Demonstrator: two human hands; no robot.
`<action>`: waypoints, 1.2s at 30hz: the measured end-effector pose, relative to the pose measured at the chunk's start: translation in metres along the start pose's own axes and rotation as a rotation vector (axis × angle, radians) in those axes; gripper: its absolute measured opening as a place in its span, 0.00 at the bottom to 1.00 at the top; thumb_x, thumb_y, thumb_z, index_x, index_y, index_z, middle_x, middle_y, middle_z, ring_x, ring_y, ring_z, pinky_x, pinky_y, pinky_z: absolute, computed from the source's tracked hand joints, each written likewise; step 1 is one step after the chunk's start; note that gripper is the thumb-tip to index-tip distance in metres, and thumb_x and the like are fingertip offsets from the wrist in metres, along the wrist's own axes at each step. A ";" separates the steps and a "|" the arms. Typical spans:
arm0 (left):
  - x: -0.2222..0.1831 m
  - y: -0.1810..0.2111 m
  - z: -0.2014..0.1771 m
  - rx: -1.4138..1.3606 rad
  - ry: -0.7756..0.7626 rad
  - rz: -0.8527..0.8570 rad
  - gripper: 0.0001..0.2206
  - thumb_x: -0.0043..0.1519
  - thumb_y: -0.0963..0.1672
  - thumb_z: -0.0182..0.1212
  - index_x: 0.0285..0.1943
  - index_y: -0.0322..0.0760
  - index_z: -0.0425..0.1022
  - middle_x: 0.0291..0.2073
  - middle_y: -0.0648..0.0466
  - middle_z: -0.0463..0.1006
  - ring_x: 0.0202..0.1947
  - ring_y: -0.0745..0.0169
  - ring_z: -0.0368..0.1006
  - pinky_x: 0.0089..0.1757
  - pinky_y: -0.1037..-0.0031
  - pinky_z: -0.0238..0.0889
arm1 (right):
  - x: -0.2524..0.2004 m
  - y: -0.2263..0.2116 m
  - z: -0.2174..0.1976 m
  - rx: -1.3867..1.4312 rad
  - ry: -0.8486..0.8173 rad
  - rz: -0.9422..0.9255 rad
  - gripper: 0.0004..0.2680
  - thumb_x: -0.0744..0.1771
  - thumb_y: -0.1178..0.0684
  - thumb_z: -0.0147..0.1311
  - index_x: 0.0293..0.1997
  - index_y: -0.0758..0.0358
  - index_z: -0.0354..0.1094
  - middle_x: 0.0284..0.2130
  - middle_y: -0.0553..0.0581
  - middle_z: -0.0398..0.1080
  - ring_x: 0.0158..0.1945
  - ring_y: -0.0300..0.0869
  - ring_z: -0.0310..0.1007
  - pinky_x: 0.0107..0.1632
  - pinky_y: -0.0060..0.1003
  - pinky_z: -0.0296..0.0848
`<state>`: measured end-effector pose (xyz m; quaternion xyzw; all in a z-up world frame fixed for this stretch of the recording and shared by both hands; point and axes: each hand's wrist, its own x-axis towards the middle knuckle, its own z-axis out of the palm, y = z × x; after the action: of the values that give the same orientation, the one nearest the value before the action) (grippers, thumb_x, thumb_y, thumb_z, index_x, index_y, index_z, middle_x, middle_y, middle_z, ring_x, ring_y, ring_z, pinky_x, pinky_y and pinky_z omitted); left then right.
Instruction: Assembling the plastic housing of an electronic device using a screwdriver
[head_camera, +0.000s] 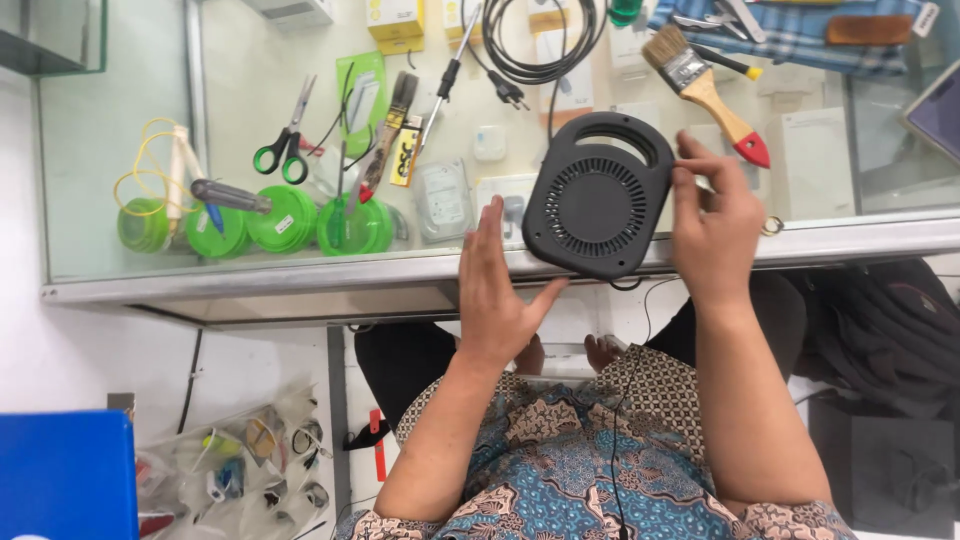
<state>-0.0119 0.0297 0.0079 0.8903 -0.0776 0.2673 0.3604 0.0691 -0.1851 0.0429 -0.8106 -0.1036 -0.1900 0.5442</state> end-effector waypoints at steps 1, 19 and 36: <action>-0.001 -0.004 -0.005 0.007 0.006 -0.004 0.54 0.51 0.48 0.80 0.80 0.27 0.43 0.75 0.39 0.56 0.75 0.40 0.54 0.69 0.50 0.45 | -0.002 0.003 0.001 0.007 -0.007 -0.004 0.01 0.74 0.68 0.50 0.48 0.76 0.66 0.56 0.77 0.71 0.59 0.65 0.72 0.50 0.49 0.77; 0.062 0.005 -0.036 -0.452 -0.315 -0.715 0.34 0.57 0.44 0.69 0.72 0.29 0.59 0.43 0.40 0.79 0.38 0.52 0.81 0.32 0.67 0.80 | -0.040 -0.028 -0.001 -0.088 -0.140 0.063 0.01 0.69 0.65 0.58 0.44 0.72 0.71 0.65 0.69 0.66 0.67 0.59 0.66 0.62 0.47 0.68; 0.080 -0.002 -0.045 -0.479 -0.513 -0.740 0.32 0.57 0.45 0.66 0.73 0.42 0.61 0.41 0.44 0.78 0.26 0.59 0.77 0.23 0.74 0.76 | -0.025 -0.018 -0.006 -0.403 -0.097 -0.204 0.04 0.69 0.59 0.69 0.46 0.55 0.81 0.56 0.54 0.75 0.57 0.49 0.72 0.52 0.38 0.74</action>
<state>0.0375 0.0662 0.0759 0.7875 0.0979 -0.1310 0.5943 0.0385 -0.1829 0.0498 -0.8964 -0.1707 -0.2217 0.3437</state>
